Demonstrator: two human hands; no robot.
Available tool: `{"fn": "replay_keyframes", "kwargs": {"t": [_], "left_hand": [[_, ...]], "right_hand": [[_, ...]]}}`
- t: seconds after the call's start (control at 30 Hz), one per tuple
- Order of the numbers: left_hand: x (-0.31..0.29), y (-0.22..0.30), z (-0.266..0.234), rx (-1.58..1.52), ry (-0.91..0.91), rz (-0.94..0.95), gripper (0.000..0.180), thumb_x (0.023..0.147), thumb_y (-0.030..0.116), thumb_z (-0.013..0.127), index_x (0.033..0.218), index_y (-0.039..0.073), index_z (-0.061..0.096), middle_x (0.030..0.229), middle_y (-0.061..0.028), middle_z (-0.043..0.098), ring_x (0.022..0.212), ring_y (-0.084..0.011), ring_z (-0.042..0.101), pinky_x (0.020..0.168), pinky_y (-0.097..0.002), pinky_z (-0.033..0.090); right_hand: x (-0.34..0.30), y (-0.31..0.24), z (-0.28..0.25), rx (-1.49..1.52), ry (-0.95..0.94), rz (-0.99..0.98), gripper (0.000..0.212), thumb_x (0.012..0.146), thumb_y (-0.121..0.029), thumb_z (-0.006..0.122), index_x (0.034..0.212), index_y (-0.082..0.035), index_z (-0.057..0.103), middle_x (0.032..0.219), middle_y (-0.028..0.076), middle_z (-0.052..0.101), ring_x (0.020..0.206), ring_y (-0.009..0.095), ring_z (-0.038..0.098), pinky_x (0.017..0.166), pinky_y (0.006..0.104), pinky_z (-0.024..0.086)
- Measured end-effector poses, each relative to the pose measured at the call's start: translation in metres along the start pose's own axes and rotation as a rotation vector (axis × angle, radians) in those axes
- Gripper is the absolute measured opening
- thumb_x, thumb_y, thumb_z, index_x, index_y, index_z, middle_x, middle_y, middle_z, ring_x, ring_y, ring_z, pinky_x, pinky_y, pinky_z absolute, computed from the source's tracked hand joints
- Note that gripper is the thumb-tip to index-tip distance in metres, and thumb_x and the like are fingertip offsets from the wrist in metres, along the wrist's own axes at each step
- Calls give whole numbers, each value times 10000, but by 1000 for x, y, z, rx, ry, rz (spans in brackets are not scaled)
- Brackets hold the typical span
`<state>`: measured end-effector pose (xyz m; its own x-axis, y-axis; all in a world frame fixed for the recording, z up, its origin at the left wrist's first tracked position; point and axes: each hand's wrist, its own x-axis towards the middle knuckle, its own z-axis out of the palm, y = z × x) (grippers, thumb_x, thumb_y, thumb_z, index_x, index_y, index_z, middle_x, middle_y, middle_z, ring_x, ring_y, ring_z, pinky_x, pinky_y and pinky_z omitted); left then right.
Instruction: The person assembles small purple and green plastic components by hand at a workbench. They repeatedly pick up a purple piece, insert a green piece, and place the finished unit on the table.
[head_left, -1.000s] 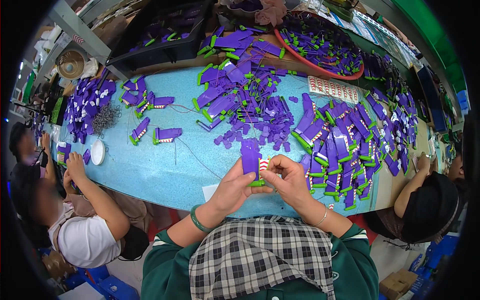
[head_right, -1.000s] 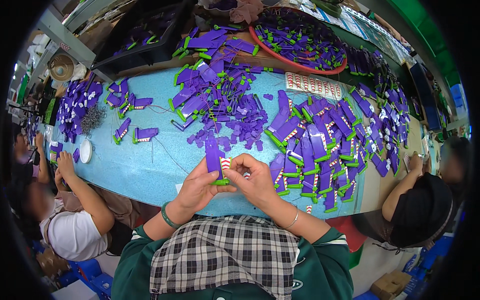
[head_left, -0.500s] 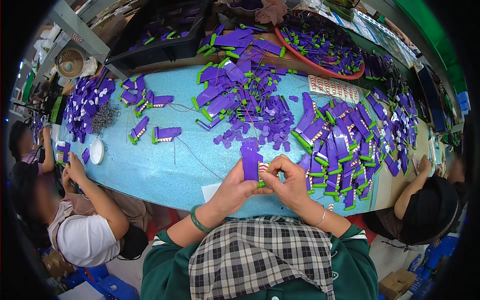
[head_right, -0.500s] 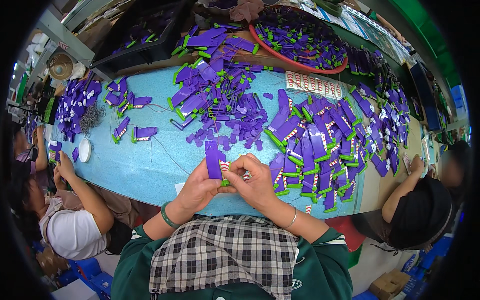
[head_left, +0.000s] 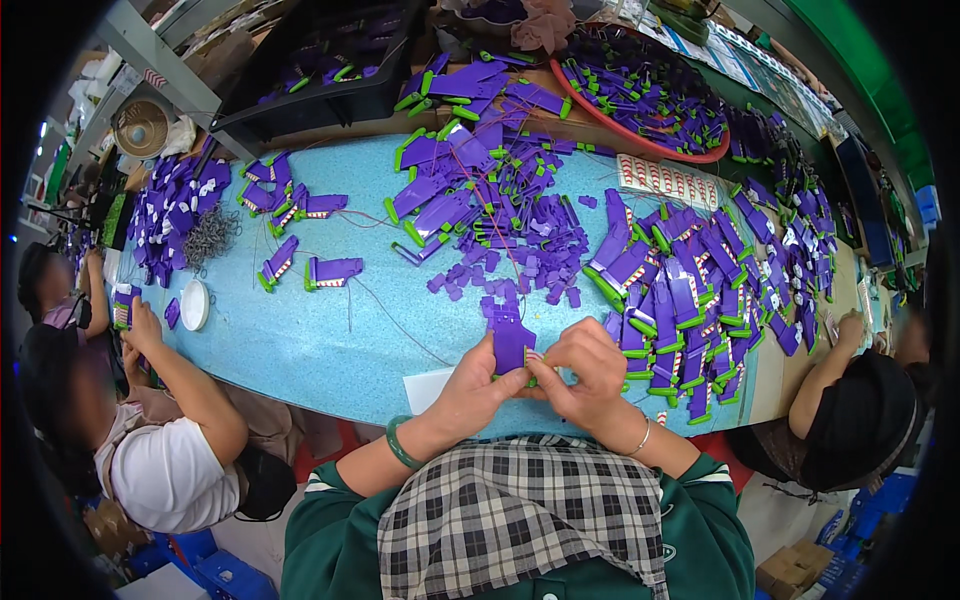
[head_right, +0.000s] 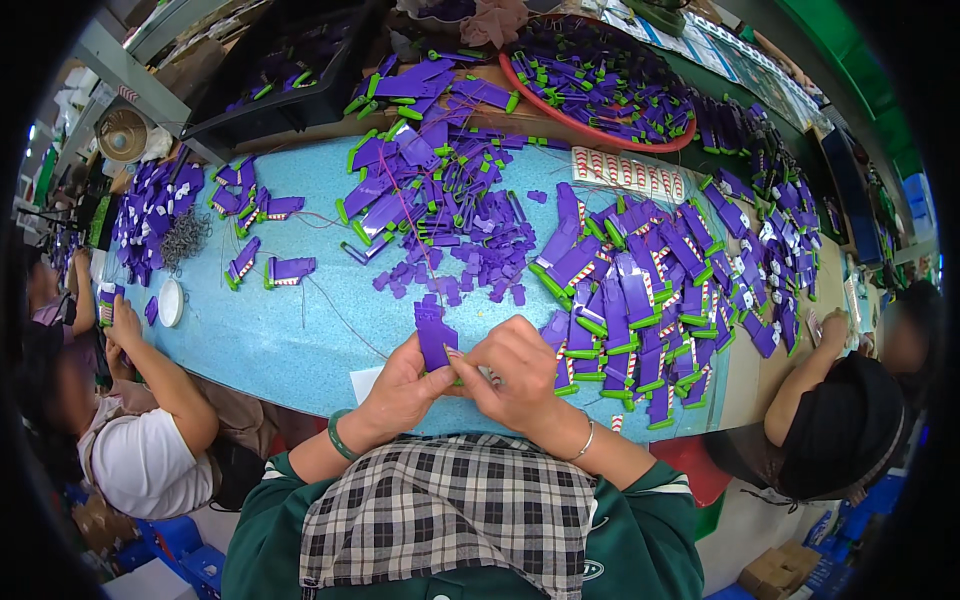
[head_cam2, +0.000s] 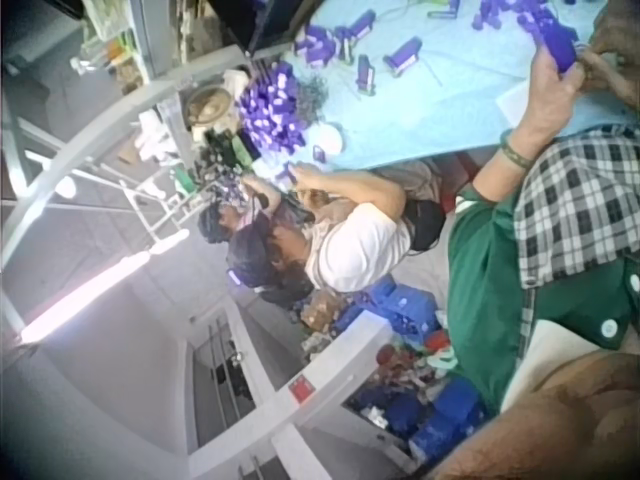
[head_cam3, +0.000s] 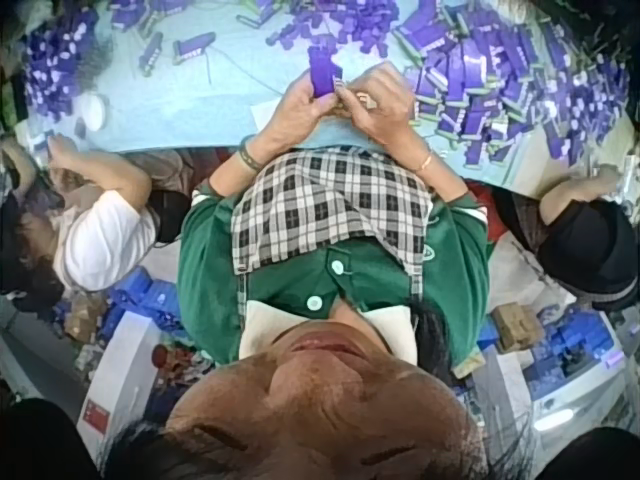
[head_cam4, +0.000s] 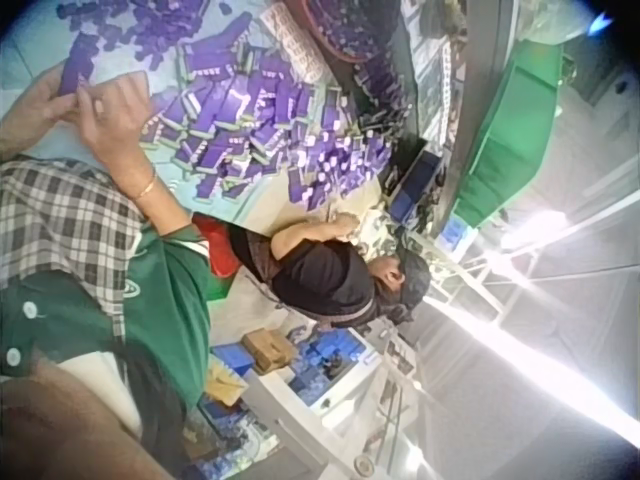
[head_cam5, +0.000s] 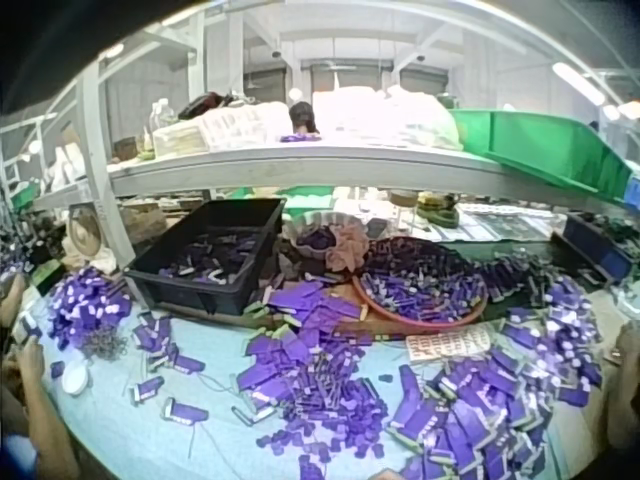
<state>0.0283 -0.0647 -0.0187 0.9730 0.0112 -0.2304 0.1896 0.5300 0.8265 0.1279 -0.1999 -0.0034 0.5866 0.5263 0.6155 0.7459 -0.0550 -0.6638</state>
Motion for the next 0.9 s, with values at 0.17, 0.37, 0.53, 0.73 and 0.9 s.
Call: {"fn": "replay_keyframes", "kwargs": {"t": [0.17, 0.37, 0.53, 0.73, 0.9], "left_hand": [[0, -6, -6, 168, -38, 81, 252, 950, 90, 541, 1177, 44, 443, 1101, -47, 535, 1007, -139, 567, 858, -338, 545], [-4, 4, 8, 37, -23, 107, 241, 991, 199, 456, 1152, 23, 493, 1048, -57, 556, 944, -134, 559, 823, -308, 482], [4, 2, -7, -344, -200, -21, 336, 1013, 331, 338, 1062, 49, 512, 870, -82, 565, 703, -190, 576, 617, -327, 502], [10, -5, 0, -545, -246, -416, 384, 991, 410, 340, 909, 72, 502, 657, -44, 474, 516, -152, 450, 465, -273, 354], [12, 0, -1, -523, -425, -413, 372, 994, 387, 353, 883, 61, 495, 576, -20, 434, 446, -116, 388, 421, -246, 303]], "right_hand": [[4, -1, -2, -13, 1, -44, 199, 658, -30, 778, 644, -78, 585, 605, 33, 561, 557, 198, 491, 495, 317, 358], [-1, 3, -3, -20, -162, 146, 265, 709, -160, 751, 876, -49, 577, 790, 92, 588, 704, 245, 562, 544, 332, 429], [3, 1, 3, 180, -394, 395, 613, 732, -334, 739, 1192, -31, 471, 1063, 146, 553, 924, 286, 591, 751, 360, 485], [-2, 9, 6, 477, -397, 450, 332, 781, -263, 729, 918, 29, 648, 984, 91, 646, 937, 197, 593, 823, 306, 462], [-2, 11, -1, 772, -442, 688, 318, 879, -244, 619, 1050, 23, 642, 1035, 89, 638, 972, 159, 577, 855, 295, 451]]}}
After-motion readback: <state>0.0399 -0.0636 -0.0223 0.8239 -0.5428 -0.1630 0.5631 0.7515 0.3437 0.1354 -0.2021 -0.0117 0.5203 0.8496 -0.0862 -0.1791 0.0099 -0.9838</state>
